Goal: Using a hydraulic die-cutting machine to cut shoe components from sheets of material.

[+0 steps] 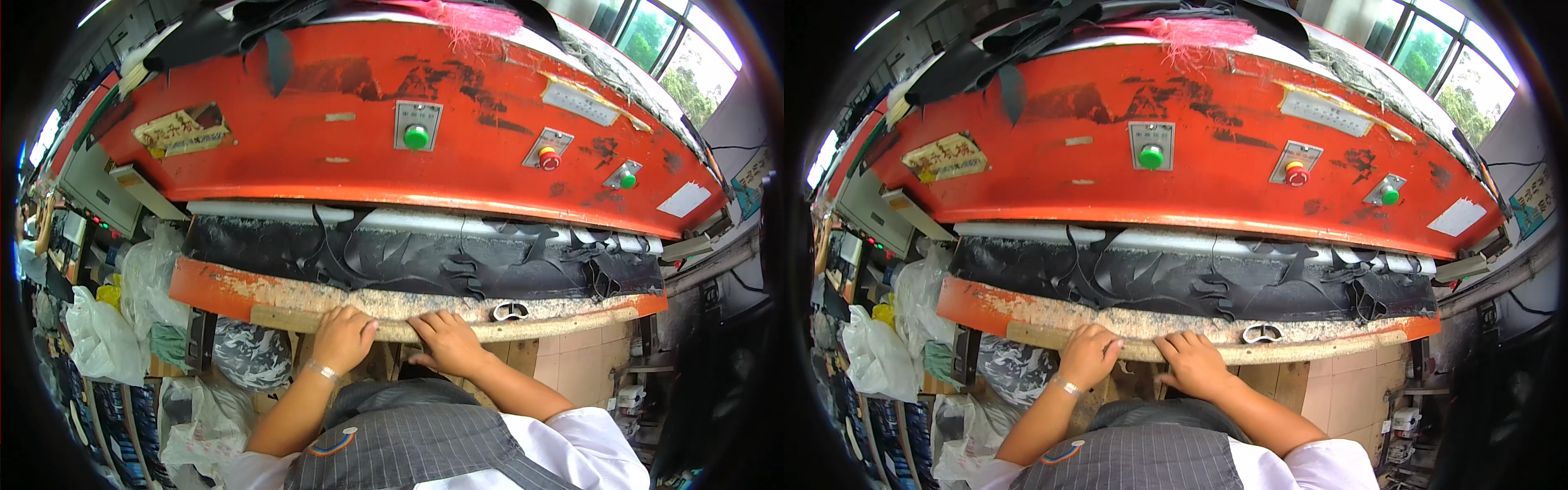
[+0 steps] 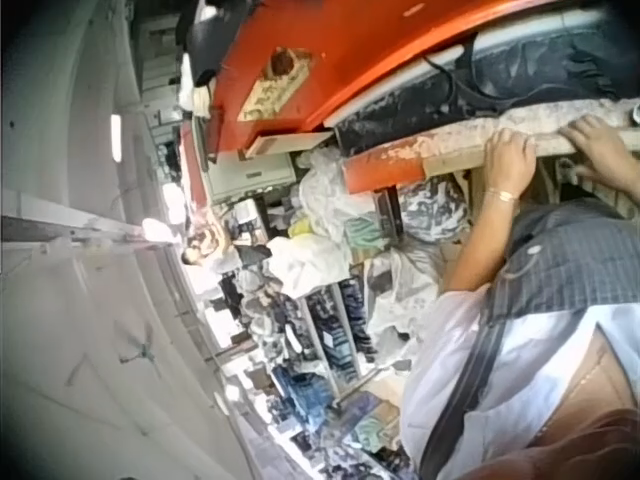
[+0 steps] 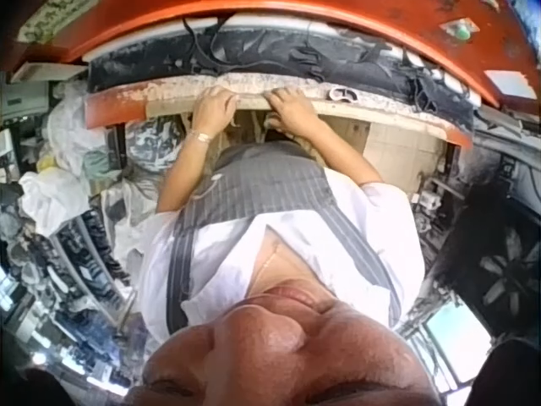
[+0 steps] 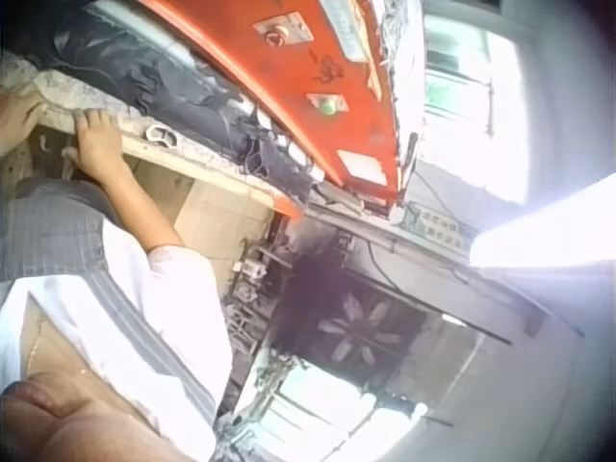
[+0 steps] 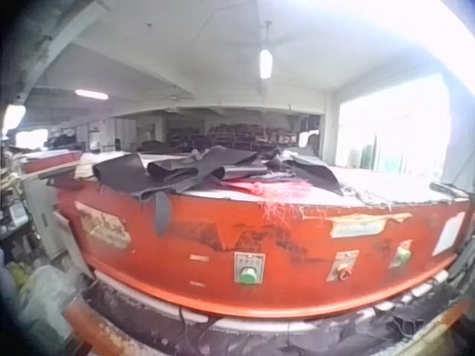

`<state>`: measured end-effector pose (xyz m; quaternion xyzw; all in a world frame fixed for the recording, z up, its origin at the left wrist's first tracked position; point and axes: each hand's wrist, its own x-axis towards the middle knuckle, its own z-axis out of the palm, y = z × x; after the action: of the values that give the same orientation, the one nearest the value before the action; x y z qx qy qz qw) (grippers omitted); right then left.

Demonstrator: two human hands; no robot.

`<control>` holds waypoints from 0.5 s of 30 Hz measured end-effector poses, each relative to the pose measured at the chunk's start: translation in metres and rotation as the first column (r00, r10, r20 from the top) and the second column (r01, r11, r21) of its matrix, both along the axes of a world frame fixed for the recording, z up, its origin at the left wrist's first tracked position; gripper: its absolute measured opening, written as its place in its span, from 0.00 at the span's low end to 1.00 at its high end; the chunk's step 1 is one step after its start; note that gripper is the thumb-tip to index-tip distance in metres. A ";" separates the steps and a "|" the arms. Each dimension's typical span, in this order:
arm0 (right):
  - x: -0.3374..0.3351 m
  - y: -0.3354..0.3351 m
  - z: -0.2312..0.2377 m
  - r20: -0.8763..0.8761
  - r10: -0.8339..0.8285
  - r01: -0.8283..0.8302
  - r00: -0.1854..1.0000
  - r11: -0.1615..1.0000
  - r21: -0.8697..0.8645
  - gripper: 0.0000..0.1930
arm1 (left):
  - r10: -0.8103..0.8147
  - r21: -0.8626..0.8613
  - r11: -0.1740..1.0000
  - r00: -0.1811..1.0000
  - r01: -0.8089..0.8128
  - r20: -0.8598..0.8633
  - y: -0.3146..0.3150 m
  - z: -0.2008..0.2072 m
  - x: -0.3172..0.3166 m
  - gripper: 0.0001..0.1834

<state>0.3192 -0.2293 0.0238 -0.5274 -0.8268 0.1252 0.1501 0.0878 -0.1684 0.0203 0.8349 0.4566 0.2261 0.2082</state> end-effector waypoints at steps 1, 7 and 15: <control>-0.009 0.001 -0.005 0.036 -0.037 0.036 0.999 0.998 0.048 0.29 | 0.005 -0.004 1.000 1.000 -0.005 0.003 -0.001 -0.003 0.004 0.08; -0.018 0.011 -0.004 0.009 -0.124 0.123 0.992 0.991 0.057 0.21 | 0.087 0.110 0.990 0.996 -0.089 0.022 0.005 -0.007 0.011 0.12; -0.033 0.018 0.014 -0.152 0.133 -0.186 0.979 0.884 -0.428 0.24 | -0.245 -0.051 0.969 0.968 0.243 -0.046 -0.007 -0.006 -0.030 0.14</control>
<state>0.2860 -0.2109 0.0380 -0.4695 -0.8072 0.3519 0.0649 0.0580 -0.1751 0.0142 0.8855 0.3606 0.1664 0.2412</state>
